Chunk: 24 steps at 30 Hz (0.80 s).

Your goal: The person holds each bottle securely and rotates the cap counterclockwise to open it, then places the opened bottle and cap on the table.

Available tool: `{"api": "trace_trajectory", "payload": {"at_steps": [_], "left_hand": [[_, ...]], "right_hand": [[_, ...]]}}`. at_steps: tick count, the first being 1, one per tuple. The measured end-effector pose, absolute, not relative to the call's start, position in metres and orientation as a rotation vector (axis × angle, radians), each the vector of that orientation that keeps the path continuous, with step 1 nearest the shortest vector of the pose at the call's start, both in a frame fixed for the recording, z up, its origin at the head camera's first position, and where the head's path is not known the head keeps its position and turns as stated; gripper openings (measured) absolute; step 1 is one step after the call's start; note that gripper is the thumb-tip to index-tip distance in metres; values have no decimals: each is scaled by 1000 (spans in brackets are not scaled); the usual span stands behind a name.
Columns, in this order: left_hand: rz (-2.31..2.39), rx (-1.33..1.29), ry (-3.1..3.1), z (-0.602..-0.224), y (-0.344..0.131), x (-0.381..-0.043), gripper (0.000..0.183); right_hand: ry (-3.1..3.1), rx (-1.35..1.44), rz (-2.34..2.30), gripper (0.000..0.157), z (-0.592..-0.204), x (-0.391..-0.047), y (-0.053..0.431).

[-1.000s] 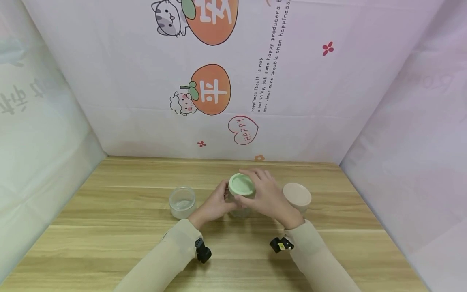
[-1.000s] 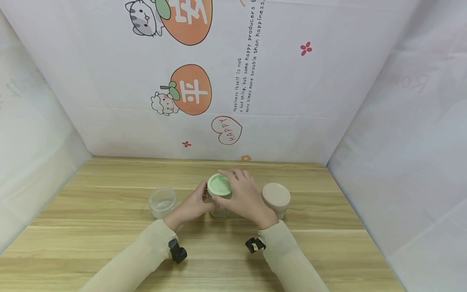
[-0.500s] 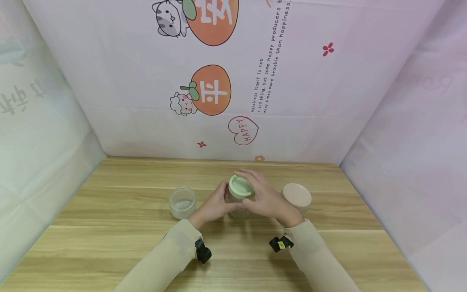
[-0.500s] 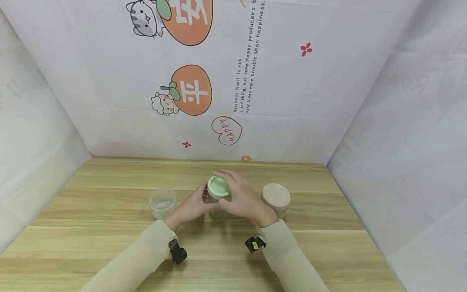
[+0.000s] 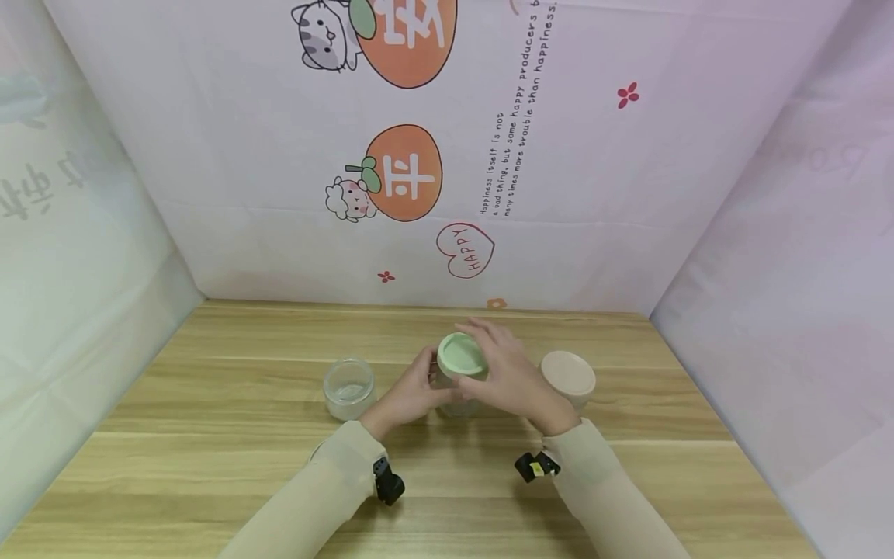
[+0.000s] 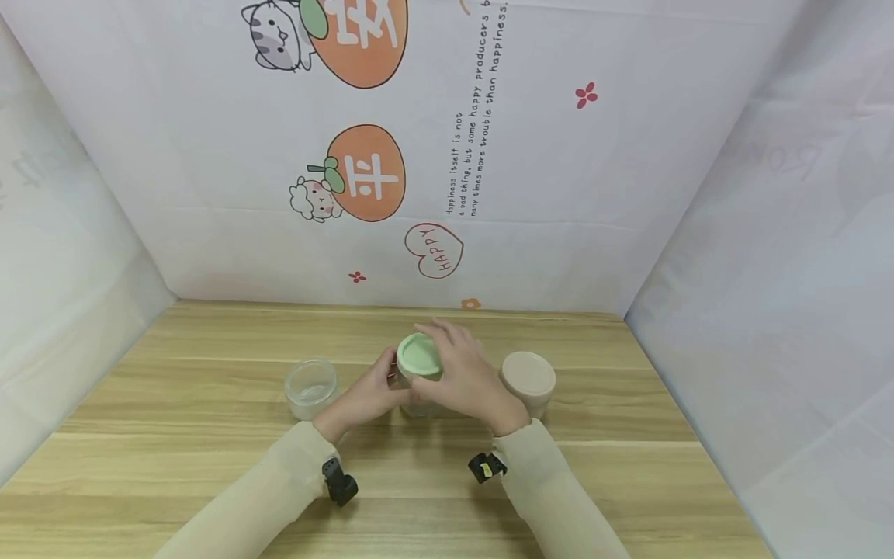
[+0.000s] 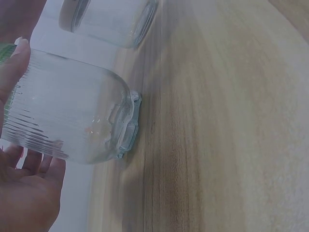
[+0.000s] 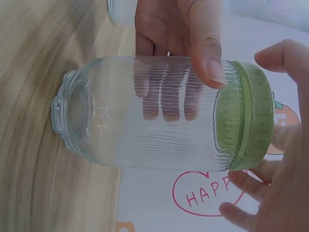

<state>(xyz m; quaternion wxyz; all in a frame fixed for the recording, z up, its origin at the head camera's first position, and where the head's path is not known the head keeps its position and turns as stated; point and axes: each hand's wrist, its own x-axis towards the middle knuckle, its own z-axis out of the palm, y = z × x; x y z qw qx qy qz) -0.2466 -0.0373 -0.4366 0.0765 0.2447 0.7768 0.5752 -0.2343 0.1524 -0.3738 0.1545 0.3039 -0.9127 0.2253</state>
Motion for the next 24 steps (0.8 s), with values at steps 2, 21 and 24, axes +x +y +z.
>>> {"api": "trace_trajectory", "payload": {"at_steps": [2,21,24], "left_hand": [[1722,746,2329,-436,-37,-246,84],[1760,766,2224,-411,-40,-232,76],[1762,775,2242,-421,-39,-237,77]], "right_hand": [[-2610,840,609,72,-373,-234,152],[-2636,705,425,79,-373,-230,147],[-2641,705,432,77,-372,-229,146]]}}
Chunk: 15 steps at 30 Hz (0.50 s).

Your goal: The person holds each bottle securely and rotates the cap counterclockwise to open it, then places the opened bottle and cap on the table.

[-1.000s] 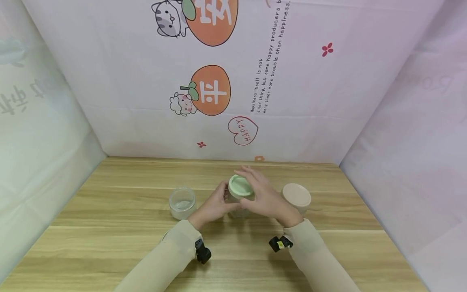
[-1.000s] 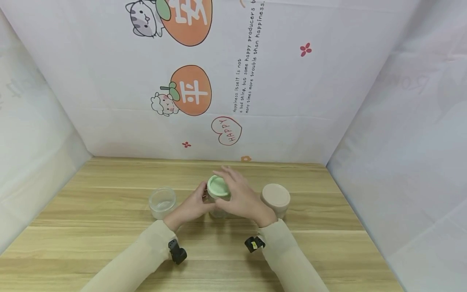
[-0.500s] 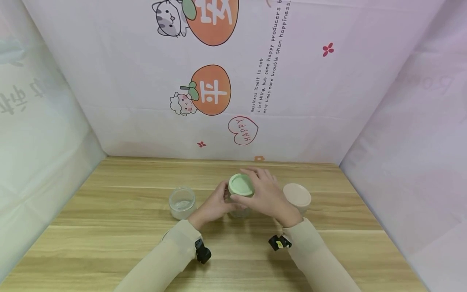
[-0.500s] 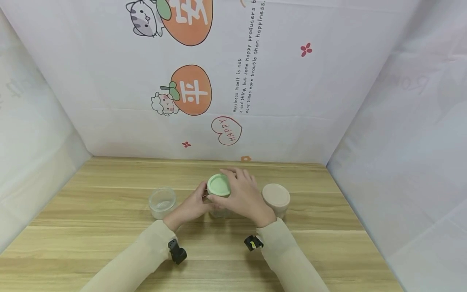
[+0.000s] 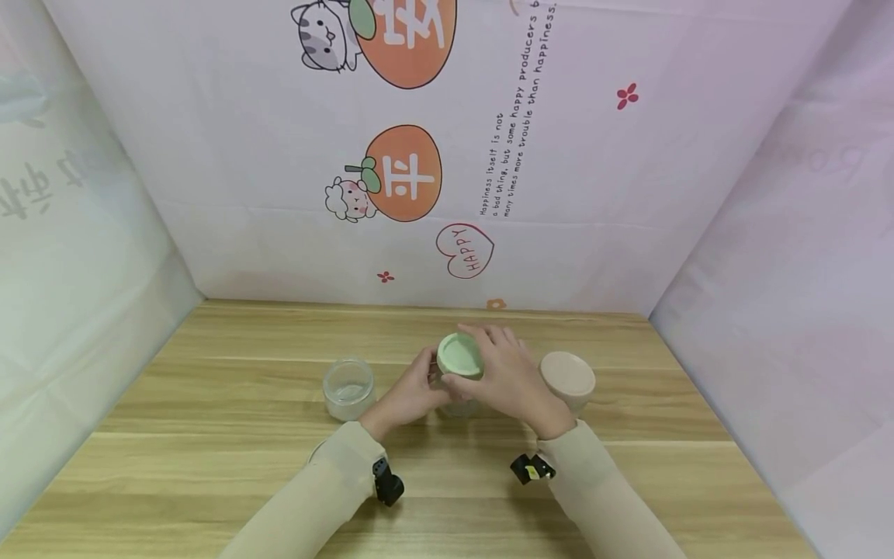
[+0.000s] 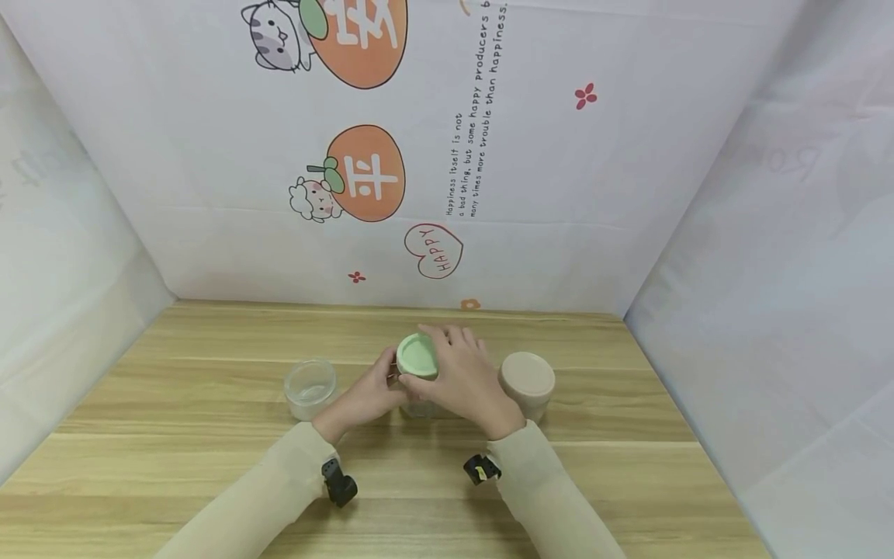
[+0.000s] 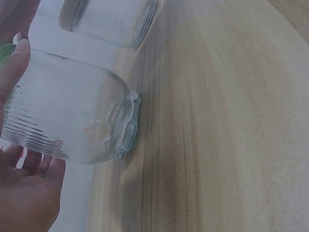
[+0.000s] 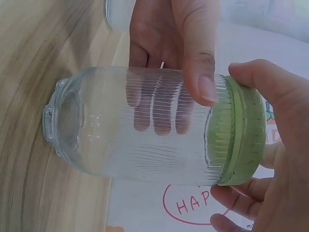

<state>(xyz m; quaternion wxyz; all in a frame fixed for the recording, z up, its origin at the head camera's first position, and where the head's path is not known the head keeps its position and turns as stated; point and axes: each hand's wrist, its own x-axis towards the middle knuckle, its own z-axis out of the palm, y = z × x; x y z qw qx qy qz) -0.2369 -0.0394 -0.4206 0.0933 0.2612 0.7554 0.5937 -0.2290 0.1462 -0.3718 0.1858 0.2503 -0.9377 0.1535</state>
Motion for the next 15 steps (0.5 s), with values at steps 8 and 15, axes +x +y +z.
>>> {"api": "trace_trajectory", "payload": {"at_steps": [8,15], "left_hand": [[1737,753,2309,-437,-37,-247,83],[1727,744,2320,-432,-38,-243,82]], "right_hand": [[-2667,716,452,73,-371,-229,147],[-2649,741,450,70,-371,-229,148]]}}
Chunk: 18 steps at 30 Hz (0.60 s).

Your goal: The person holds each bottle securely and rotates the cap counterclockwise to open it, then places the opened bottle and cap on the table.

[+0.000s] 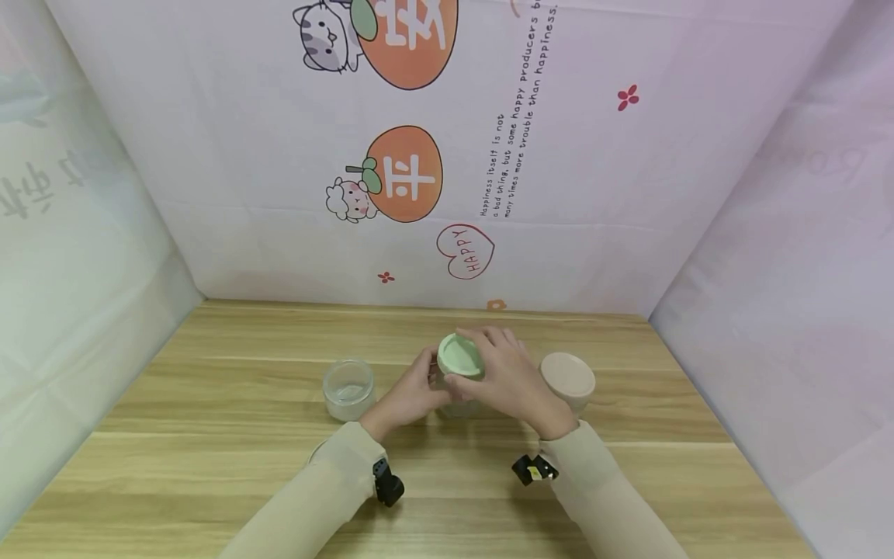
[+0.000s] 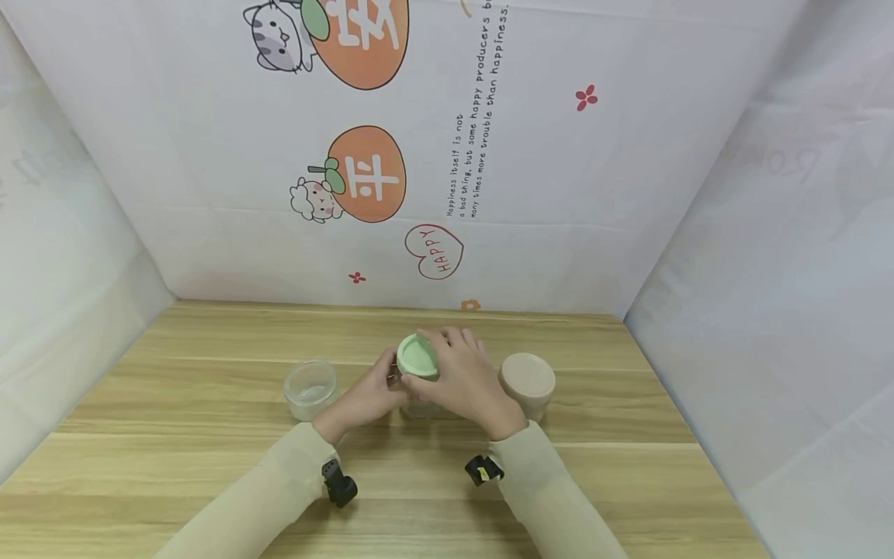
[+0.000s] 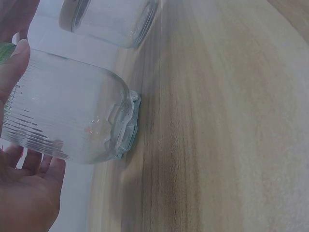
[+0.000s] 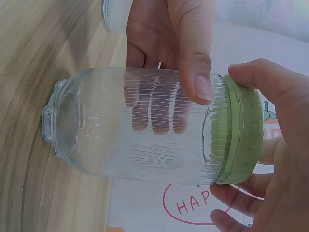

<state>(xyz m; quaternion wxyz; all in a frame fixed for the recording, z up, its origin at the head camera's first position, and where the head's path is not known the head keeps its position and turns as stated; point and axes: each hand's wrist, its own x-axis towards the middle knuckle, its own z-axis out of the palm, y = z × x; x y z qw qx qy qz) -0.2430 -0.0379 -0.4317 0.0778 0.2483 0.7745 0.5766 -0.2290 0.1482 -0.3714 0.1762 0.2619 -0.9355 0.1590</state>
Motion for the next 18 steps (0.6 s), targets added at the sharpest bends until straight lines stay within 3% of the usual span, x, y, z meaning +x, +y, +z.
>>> {"api": "trace_trajectory", "payload": {"at_steps": [9,18], "left_hand": [[1740,741,2314,-437,-37,-246,79],[1700,715,2351,-435,-38,-246,85]], "right_hand": [[-2651,766,480,67,-373,-232,148],[-2665,875,627,76,-372,-235,151]]}}
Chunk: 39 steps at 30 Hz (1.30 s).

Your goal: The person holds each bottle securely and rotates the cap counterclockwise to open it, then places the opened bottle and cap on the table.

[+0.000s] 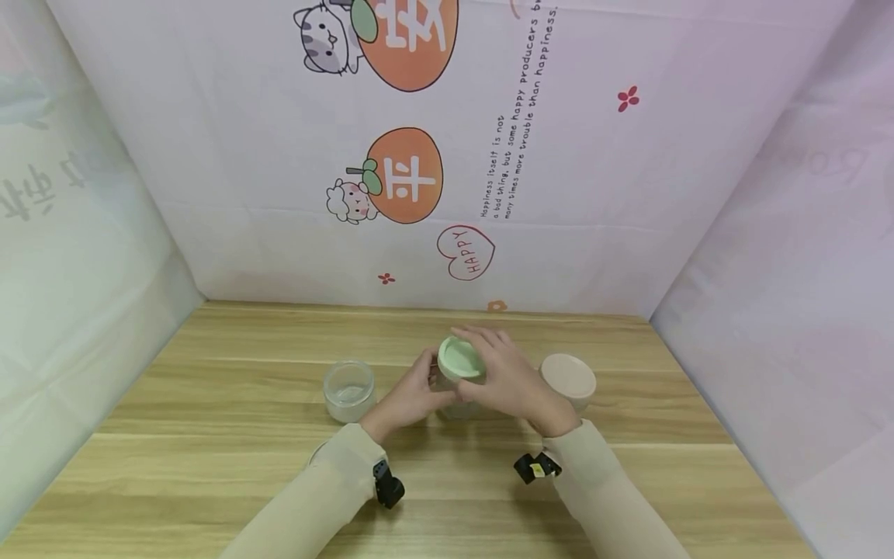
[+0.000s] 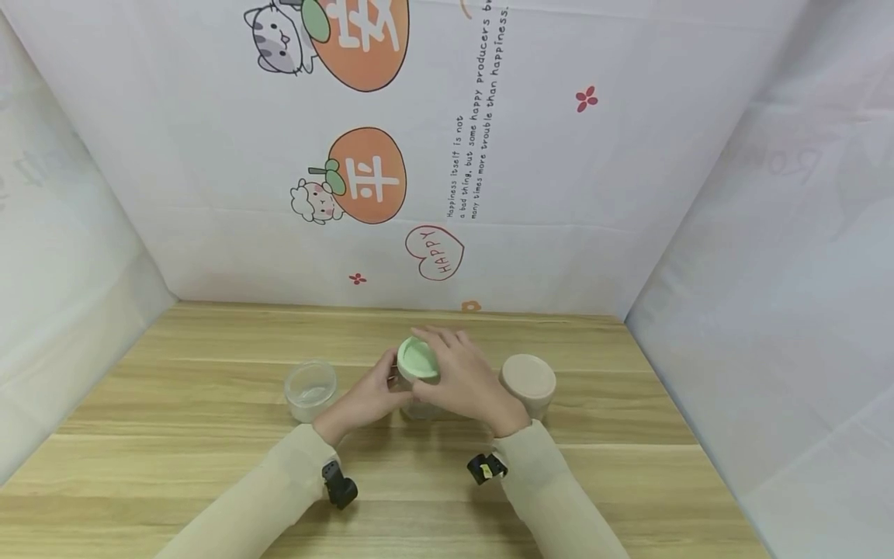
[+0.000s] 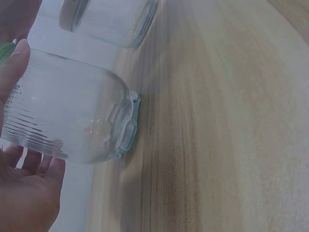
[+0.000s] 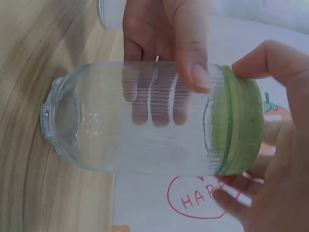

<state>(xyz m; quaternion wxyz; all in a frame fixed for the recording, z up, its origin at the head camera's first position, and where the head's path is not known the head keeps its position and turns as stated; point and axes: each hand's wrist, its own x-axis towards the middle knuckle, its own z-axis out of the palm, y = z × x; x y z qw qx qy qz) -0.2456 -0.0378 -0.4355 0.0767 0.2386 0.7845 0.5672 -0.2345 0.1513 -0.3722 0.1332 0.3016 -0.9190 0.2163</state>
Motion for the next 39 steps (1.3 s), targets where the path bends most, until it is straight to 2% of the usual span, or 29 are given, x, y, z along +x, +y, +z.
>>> {"api": "trace_trajectory", "payload": {"at_steps": [11,19,24,31,39], "left_hand": [[1708,735,2338,-435,-38,-243,85],[1702,767,2310,-412,-39,-230,76],[1697,776,2283,-407,-40,-228,78],[1749,753,2252,-424,-39,-237,84],[1754,757,2271,-438,-37,-245,81]], "right_hand": [[-2647,1059,880,83,-377,-237,154],[-2660,962,759,80,-378,-233,152],[-2659,870,608,82,-378,-231,151],[-2646,753,497,85,-378,-229,151],[-2642,662,477,88,-377,-227,151]]}}
